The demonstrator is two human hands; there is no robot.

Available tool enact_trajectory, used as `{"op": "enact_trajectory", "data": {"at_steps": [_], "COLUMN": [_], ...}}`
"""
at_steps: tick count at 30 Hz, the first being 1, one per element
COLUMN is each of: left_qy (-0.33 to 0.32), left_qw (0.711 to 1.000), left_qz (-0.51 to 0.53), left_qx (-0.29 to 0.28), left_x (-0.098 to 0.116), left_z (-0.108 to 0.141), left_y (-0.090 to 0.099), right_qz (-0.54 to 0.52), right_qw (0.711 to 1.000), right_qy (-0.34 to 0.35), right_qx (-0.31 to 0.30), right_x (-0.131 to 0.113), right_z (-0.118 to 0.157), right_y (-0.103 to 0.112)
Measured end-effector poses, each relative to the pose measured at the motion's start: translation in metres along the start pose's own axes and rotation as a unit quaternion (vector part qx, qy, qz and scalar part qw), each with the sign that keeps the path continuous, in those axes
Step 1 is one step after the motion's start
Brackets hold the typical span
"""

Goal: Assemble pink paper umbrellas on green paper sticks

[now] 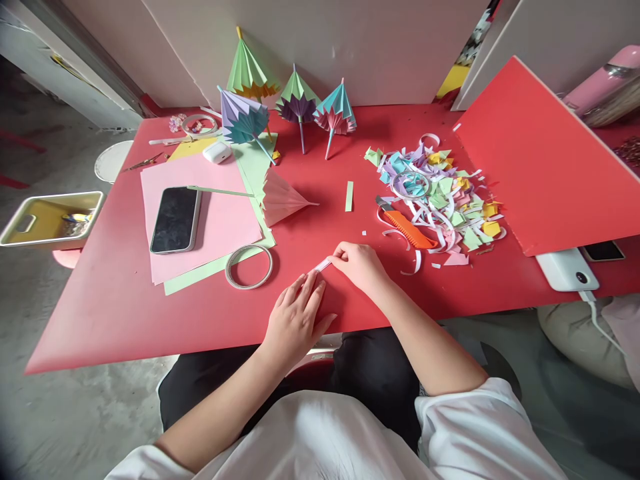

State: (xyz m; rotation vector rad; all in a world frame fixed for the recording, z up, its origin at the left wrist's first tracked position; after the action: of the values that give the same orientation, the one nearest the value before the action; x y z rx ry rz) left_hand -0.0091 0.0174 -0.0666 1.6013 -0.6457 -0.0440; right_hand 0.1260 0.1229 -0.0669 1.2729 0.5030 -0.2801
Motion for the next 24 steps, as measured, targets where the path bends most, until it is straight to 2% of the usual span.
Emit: {"op": "enact_trajectory", "data": {"at_steps": [14,21,24], "left_qy": [-0.003,-0.007,-0.007], "left_qw": [1.0,1.0,1.0], "left_qz": [-0.006,-0.015,-0.019], "left_qx": [0.005,0.007,0.015], "left_x": [0.001,0.0,0.0], "left_z": [0.002,0.004,0.004], "left_y": [0.0,-0.003,-0.005], "right_qz": [0.081,0.07,0.071], "right_qw": [0.994,0.997,0.997], "right_qy": [0.053,-0.005,-0.019], "right_qx": [0.055,0.034,0.024], "right_x": [-0.001,0.014,0.009], "right_z": [0.002,-0.004,-0.005], "right_y": [-0.007,0.003,0.002]}}
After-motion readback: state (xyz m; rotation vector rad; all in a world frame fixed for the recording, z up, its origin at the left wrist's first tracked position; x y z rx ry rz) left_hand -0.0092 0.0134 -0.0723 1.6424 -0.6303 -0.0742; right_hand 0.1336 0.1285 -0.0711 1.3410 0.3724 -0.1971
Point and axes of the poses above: each hand's wrist, its own z-axis away from the middle knuckle, its own y-axis out of the back of the hand, x = y × z, the point moved 4 cm from there along -z, towards the middle knuckle, and after that the axes turned 10 degrees about z, right-handed, at the moved point
